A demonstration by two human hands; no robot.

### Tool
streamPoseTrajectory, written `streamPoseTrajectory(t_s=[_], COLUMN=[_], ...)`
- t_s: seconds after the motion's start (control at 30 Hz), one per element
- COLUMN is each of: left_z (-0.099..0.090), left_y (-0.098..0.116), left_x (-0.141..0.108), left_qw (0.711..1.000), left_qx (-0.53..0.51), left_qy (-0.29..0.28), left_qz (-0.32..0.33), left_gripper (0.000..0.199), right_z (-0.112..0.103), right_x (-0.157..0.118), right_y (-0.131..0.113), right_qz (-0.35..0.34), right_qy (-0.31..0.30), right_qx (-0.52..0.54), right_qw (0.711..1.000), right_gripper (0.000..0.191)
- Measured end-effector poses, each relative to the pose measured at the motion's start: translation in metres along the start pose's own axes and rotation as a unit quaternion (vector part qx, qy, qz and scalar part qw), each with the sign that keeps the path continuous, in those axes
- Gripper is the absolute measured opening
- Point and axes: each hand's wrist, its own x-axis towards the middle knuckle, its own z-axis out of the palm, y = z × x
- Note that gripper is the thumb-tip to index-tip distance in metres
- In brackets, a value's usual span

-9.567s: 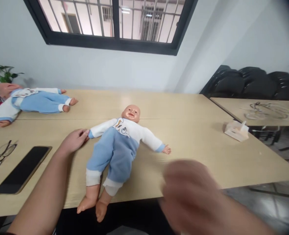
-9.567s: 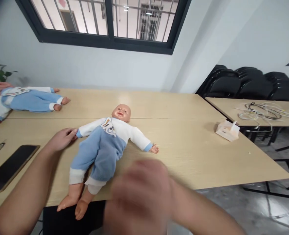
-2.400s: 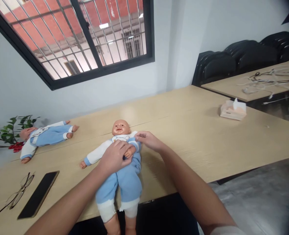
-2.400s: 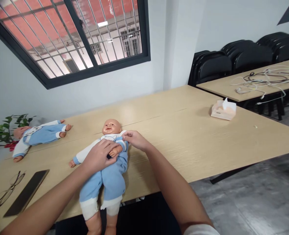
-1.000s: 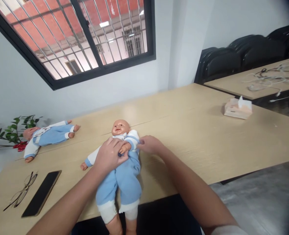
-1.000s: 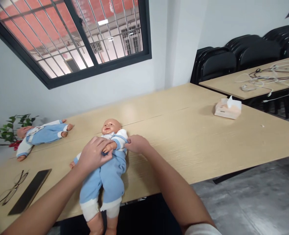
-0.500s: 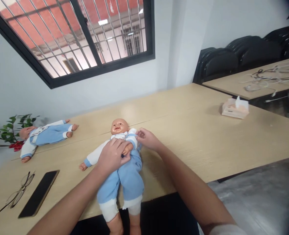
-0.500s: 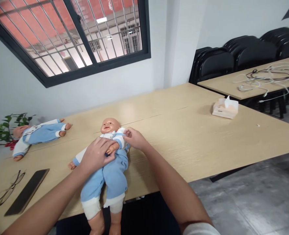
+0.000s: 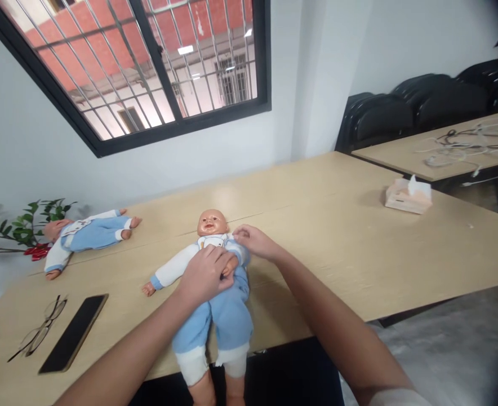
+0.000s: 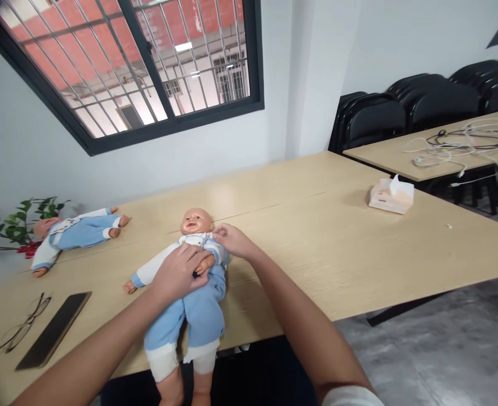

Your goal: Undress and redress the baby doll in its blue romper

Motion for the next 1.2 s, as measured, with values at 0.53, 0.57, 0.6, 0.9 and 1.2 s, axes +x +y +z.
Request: streamPoseTrajectory(t_s=[0.53,0.57,0.6,0.9,1.2], left_z=[0.006,0.005,0.002,-0.028,-0.063], left_y=[-0.002,-0.002,-0.002,-0.029,-0.029], left_x=[-0.001,-0.001,-0.002,-0.011,-0.001], left_qw=[0.999,0.999,0.998,0.987,0.964], left_qx=[-0.025,-0.038,-0.054,-0.125,-0.199], left_qy=[-0.028,-0.019,-0.011,-0.094,-0.163], left_qz=[-0.022,-0.025,-0.026,0.025,0.072], left_gripper=[0.029,0.027,0.026,0.035,0.029], right_z=[-0.035,-0.037,-0.038,-0.033,-0.011], right_x=[0.0,0.001,0.003,0.02,0.052], right_y=[-0.02,-0.019,-0.018,0.011,0.025], right_qz=[0.128,0.129,0.129,0.127,0.111], right_qy=[-0.186,-0.187,-0.186,-0.191,-0.133], right_qx=[-0.002,0.043,0.085,0.288,0.277], right_qw=[0.974,0.973,0.97,0.93,0.945], right_gripper=[0.025,0.029,0.033,0.032,0.028])
